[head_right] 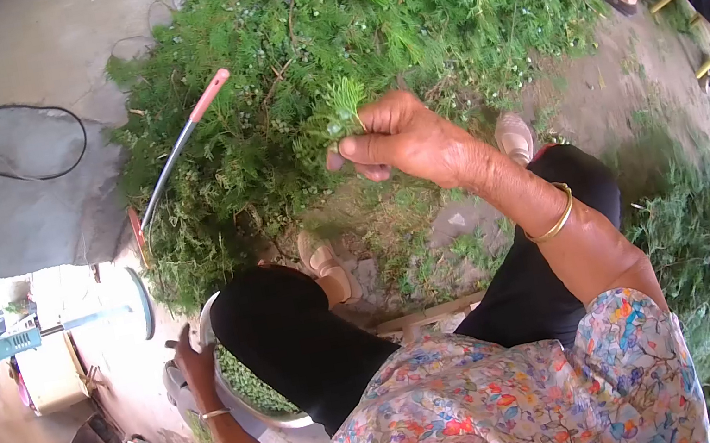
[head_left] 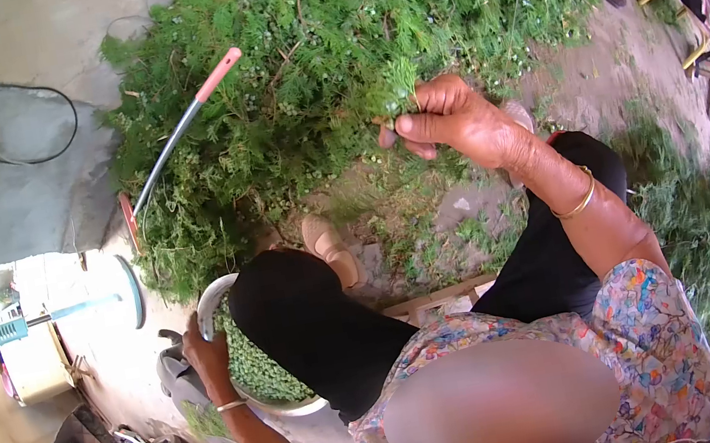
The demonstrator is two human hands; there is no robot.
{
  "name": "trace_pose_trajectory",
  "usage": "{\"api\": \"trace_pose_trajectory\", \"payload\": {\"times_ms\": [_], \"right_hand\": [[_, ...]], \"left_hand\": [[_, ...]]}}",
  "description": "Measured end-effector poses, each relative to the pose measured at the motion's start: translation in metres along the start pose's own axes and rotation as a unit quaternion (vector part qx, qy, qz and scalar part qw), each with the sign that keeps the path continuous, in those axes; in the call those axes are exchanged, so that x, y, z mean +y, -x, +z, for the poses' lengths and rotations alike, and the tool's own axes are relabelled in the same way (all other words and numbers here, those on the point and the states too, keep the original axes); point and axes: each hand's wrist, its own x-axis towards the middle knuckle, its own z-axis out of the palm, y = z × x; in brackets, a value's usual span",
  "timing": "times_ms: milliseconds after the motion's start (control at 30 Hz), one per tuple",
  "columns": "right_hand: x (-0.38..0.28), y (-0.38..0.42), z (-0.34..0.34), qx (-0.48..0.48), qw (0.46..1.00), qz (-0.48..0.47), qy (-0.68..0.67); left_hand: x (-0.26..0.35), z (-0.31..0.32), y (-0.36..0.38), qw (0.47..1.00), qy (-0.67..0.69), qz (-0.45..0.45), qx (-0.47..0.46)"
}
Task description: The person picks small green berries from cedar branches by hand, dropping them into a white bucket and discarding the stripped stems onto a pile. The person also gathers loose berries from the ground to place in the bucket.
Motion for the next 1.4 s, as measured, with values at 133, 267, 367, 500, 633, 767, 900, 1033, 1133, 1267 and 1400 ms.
{"api": "trace_pose_trajectory", "payload": {"times_ms": [133, 267, 367, 500, 633, 767, 900, 1033, 1133, 1267, 1400], "right_hand": [[-0.007, 0.016, 0.011, -0.042, 0.999, 0.028, -0.011], [-0.003, 0.034, 0.028, -0.083, 0.994, 0.048, -0.049], [-0.013, 0.051, 0.046, -0.112, 0.989, 0.082, -0.042], [-0.016, 0.076, 0.061, -0.104, 0.983, 0.106, -0.104], [-0.014, 0.096, 0.064, -0.138, 0.981, 0.091, -0.097], [-0.020, 0.112, 0.068, -0.124, 0.985, 0.093, -0.082], [-0.028, 0.127, 0.074, -0.111, 0.985, 0.099, -0.084], [-0.024, 0.137, 0.077, -0.080, 0.983, 0.080, -0.143], [-0.018, 0.143, 0.075, -0.045, 0.975, 0.073, -0.205], [-0.020, 0.149, 0.072, -0.020, 0.975, 0.058, -0.214], [-0.021, 0.152, 0.069, -0.018, 0.972, 0.032, -0.234]], "left_hand": [[0.013, -0.020, 0.033, 0.997, 0.066, -0.026, -0.010], [0.094, -0.063, 0.031, 0.940, 0.331, -0.019, 0.083], [0.164, -0.102, 0.033, 0.888, 0.436, 0.134, 0.061], [0.238, -0.122, 0.046, 0.787, 0.532, 0.311, -0.034], [0.261, -0.115, 0.055, 0.704, 0.581, 0.346, -0.220], [0.262, -0.112, 0.071, 0.721, 0.550, 0.381, -0.181], [0.261, -0.108, 0.083, 0.665, 0.660, 0.275, -0.216], [0.267, -0.099, 0.097, 0.474, 0.812, 0.129, -0.316], [0.262, -0.095, 0.089, 0.272, 0.872, -0.037, -0.407], [0.250, -0.090, 0.081, 0.138, 0.887, 0.033, -0.439], [0.237, -0.104, 0.093, 0.245, 0.887, 0.046, -0.389]]}}
